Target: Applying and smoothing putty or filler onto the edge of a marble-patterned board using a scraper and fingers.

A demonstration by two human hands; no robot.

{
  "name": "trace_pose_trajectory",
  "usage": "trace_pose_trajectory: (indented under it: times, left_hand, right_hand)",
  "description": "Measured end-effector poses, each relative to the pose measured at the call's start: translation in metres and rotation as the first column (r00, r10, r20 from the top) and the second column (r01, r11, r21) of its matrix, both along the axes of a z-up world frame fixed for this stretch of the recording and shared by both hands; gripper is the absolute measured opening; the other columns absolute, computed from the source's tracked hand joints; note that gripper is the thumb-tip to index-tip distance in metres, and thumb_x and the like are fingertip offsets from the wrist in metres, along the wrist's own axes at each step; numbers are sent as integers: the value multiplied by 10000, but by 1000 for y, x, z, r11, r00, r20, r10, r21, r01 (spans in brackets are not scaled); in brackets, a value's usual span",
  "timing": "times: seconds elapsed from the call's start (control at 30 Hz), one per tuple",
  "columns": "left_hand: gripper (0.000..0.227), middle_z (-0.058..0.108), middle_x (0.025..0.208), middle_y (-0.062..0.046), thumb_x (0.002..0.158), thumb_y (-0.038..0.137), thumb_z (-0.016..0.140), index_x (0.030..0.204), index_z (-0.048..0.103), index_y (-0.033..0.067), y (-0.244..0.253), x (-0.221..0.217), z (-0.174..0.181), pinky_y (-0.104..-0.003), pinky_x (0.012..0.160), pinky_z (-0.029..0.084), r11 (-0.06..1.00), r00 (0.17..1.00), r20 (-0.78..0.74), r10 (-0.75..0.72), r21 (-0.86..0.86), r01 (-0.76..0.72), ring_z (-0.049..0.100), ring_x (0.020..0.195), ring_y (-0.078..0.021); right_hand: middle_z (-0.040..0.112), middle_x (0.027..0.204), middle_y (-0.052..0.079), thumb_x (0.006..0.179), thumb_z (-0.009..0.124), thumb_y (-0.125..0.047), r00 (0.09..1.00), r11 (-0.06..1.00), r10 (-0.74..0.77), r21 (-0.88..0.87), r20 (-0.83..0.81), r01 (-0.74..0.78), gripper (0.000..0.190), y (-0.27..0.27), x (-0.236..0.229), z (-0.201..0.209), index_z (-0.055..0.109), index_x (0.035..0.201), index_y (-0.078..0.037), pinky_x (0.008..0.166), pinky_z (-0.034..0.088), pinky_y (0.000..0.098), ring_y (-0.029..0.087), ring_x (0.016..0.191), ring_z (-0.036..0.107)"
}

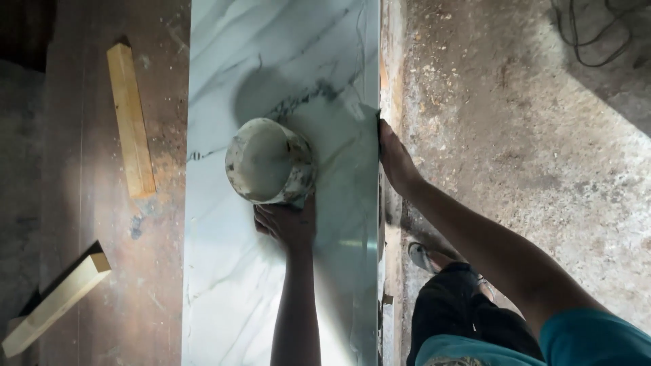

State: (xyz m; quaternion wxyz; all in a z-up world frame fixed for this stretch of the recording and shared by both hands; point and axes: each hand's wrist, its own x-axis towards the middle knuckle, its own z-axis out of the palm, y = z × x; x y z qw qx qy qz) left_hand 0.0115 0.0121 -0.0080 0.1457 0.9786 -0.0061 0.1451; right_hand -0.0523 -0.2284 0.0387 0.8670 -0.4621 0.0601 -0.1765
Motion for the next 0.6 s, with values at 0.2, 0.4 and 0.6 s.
trace_pose_trajectory:
  times: [0.2,0.4,0.6]
  left_hand:
    - [1382,368,1486,-394,615,837,729,1486,240,-118,-6,6,-3,-644,1161,240,1000,1000,-4,6,2,-6,382,1400,-525]
    - [1399,411,1427,-413,669,973,557,1455,257,-145,-15,-8,34,-669,1106,330,1000,1000,-30,2,-2,-2,392,1387,-547]
    - [1294,480,1373,-351,645,806,792,1413,318,-121,-18,-5,35,-681,1040,361,998,992,113,-51,-30,55,455,1337,-518]
  right_hand:
    - [20,1730,95,1099,289,-489,998,977,36,211,44,-44,684,58,-95,-2,129,1654,-123,1253,-30,491,287,1558,-8]
    - [707,903,111,1037,283,-638,966,958,225,208,-130,-195,685,-15,-4,-114,622,1328,-118,287,336,307,173,490,594]
    - [536,1534,138,1050,309,-587,988,923,145,367,-47,-117,678,-21,26,-76,518,1484,-111,1176,378,458,305,1380,552]
